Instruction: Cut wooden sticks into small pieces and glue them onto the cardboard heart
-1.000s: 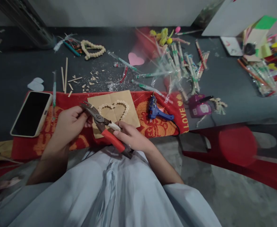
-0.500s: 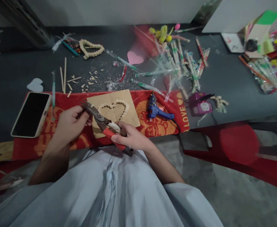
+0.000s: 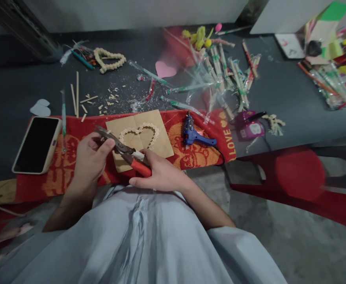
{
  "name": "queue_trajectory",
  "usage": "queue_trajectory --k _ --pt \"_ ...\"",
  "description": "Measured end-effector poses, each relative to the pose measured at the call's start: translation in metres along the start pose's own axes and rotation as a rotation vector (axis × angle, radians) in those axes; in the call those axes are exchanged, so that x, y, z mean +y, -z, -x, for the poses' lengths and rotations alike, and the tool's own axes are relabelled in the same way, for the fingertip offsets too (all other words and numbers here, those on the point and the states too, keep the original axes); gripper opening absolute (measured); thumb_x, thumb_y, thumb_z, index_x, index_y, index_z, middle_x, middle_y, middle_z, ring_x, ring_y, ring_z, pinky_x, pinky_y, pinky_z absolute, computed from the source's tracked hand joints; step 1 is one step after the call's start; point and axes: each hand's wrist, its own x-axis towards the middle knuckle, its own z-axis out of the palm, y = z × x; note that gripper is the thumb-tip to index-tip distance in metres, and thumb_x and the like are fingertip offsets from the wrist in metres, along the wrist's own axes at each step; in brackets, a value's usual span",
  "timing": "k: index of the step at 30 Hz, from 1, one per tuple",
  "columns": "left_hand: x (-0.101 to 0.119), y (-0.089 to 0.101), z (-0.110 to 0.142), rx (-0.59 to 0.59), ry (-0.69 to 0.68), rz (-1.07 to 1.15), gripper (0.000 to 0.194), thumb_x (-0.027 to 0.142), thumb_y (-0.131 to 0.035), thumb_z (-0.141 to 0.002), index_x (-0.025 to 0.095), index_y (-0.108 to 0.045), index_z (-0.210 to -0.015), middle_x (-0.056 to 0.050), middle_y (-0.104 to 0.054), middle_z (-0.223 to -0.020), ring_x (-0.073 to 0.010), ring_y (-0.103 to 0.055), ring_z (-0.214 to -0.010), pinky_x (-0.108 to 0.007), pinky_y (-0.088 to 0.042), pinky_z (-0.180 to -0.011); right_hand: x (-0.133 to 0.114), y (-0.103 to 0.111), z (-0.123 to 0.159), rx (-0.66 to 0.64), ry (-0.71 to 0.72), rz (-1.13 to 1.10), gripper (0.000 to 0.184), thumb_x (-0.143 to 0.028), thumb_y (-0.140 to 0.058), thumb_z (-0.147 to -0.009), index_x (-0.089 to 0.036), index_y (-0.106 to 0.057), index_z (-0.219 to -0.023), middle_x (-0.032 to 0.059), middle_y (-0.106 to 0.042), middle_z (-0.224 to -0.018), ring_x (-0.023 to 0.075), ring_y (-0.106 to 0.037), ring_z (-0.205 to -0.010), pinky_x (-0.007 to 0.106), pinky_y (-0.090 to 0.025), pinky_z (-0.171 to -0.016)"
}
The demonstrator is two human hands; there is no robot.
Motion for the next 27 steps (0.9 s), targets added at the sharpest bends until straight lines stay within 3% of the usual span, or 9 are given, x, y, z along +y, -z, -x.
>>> queue_trajectory --k 2,5,8,11,18,22,27 --pt "0.003 -0.001 0.002 0.016 -0.025 0.011 0.025 0.044 -0.062 -0.074 0.021 -0.052 -0.079 0.001 -0.062 -0.073 -0.0127 -0.059 -0.07 -0.025 -0.048 -0.066 -0.007 -0.001 0.002 0.04 -0.025 0.054 0.059 -0.051 -0.066 -0.071 -0.017 -0.048 -0.115 0.0096 -0.059 -0.11 0.0236 -0.056 -0.094 0.034 -0.044 -0.078" --pt "0.006 -0.003 0.002 0.029 -0.091 0.045 0.029 0.047 -0.064 -0.073 0.02 -0.054 -0.077 0.0 -0.063 -0.071 -0.0133 -0.06 -0.068 -0.026 -0.048 -0.064 -0.016 -0.001 0.004 0.09 -0.072 0.139 0.038 -0.034 -0.061 -0.073 -0.016 -0.052 -0.105 0.0066 -0.061 -0.095 0.0202 -0.056 -0.081 0.031 -0.043 -0.071" --pt "0.003 -0.001 -0.001 0.001 -0.181 0.082 0.035 0.053 -0.062 -0.075 0.019 -0.056 -0.081 -0.003 -0.065 -0.072 -0.0144 -0.062 -0.066 -0.027 -0.049 -0.061 -0.02 -0.001 0.006 0.129 -0.1 0.204 0.036 -0.025 -0.053 -0.071 -0.014 -0.052 -0.105 0.008 -0.061 -0.092 0.0204 -0.055 -0.078 0.031 -0.042 -0.067" --pt "-0.002 0.005 -0.004 -0.033 -0.204 0.006 0.032 0.049 -0.055 -0.082 0.018 -0.059 -0.089 -0.003 -0.067 -0.074 -0.0139 -0.062 -0.064 -0.027 -0.049 -0.061 -0.02 0.0 0.007 0.14 -0.123 0.238 0.039 -0.026 -0.05 -0.07 -0.013 -0.05 -0.106 0.0102 -0.061 -0.094 0.0221 -0.055 -0.079 0.032 -0.041 -0.067" --pt "-0.005 0.012 -0.005 0.012 -0.355 -0.453 0.017 0.031 -0.052 -0.085 0.019 -0.063 -0.088 -0.003 -0.067 -0.086 -0.0166 -0.062 -0.082 -0.028 -0.047 -0.073 -0.016 0.0 0.006 0.12 -0.133 0.325 0.034 -0.027 -0.047 -0.07 -0.013 -0.049 -0.102 0.0122 -0.06 -0.096 0.024 -0.055 -0.083 0.034 -0.041 -0.07" --pt "-0.007 0.012 -0.005 0.002 -0.4 -0.501 0.015 0.025 -0.048 -0.085 0.019 -0.062 -0.083 -0.003 -0.066 -0.083 -0.0161 -0.061 -0.079 -0.027 -0.045 -0.069 -0.015 0.0 0.006 0.088 -0.134 0.322 0.031 -0.027 -0.047 -0.071 -0.015 -0.048 -0.099 0.0106 -0.059 -0.094 0.0228 -0.054 -0.081 0.033 -0.041 -0.069" --pt "-0.011 0.012 -0.005 0.007 -0.364 -0.492 0.015 0.026 -0.047 -0.085 0.019 -0.059 -0.081 -0.001 -0.062 -0.075 -0.0134 -0.058 -0.069 -0.025 -0.042 -0.061 -0.013 0.002 0.005 0.075 -0.115 0.322 0.028 -0.027 -0.047 -0.071 -0.016 -0.046 -0.096 0.0097 -0.059 -0.093 0.0223 -0.054 -0.082 0.032 -0.04 -0.068"
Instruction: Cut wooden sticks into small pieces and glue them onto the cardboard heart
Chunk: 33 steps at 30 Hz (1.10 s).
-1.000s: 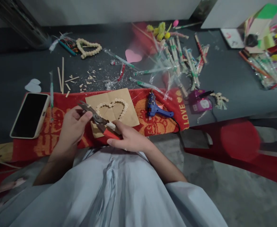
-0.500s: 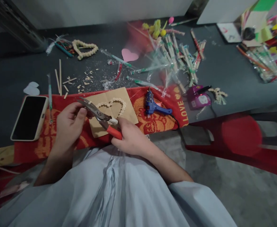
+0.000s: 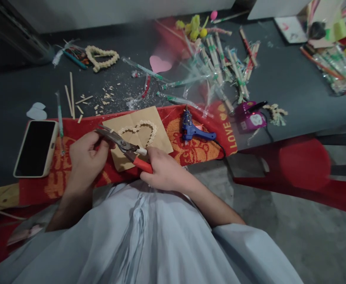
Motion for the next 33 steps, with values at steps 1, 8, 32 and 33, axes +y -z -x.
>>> queue_trajectory --k 1,8,32,33 --pt "-0.0004 -0.0001 0.0003 -0.003 0.007 0.009 0.016 0.027 -0.046 -0.085 0.02 -0.059 -0.08 -0.001 -0.061 -0.074 -0.0133 -0.058 -0.068 -0.025 -0.042 -0.06 0.0001 0.0005 -0.0001 -0.006 0.003 -0.003 0.027 -0.027 -0.047 -0.071 -0.016 -0.046 -0.096 0.0095 -0.059 -0.093 0.022 -0.054 -0.081 0.032 -0.04 -0.068" --pt "0.0007 0.0006 0.002 0.029 0.021 -0.018 0.015 0.028 -0.048 -0.084 0.021 -0.057 -0.075 0.0 -0.059 -0.068 -0.0134 -0.057 -0.065 -0.026 -0.041 -0.059 -0.0001 0.0013 -0.0002 -0.011 0.027 0.013 0.024 -0.028 -0.046 -0.072 -0.017 -0.044 -0.093 0.0099 -0.058 -0.093 0.0223 -0.054 -0.081 0.033 -0.042 -0.069" --pt "0.0039 0.0006 0.0023 0.009 0.107 -0.077 0.018 0.032 -0.049 -0.082 0.02 -0.056 -0.07 0.002 -0.056 -0.058 -0.0124 -0.053 -0.055 -0.025 -0.035 -0.052 -0.0054 0.0003 -0.0025 0.037 -0.05 0.092 0.022 -0.026 -0.049 -0.069 -0.017 -0.049 -0.09 0.0084 -0.064 -0.085 0.02 -0.055 -0.07 0.028 -0.034 -0.058" --pt "0.0043 0.0007 0.0023 0.003 0.097 -0.071 0.018 0.032 -0.048 -0.083 0.02 -0.057 -0.071 0.002 -0.057 -0.059 -0.0126 -0.054 -0.055 -0.025 -0.036 -0.053 -0.0051 0.0 -0.0025 0.039 -0.054 0.1 0.022 -0.026 -0.049 -0.069 -0.017 -0.049 -0.089 0.0082 -0.064 -0.084 0.0198 -0.055 -0.069 0.028 -0.034 -0.058"
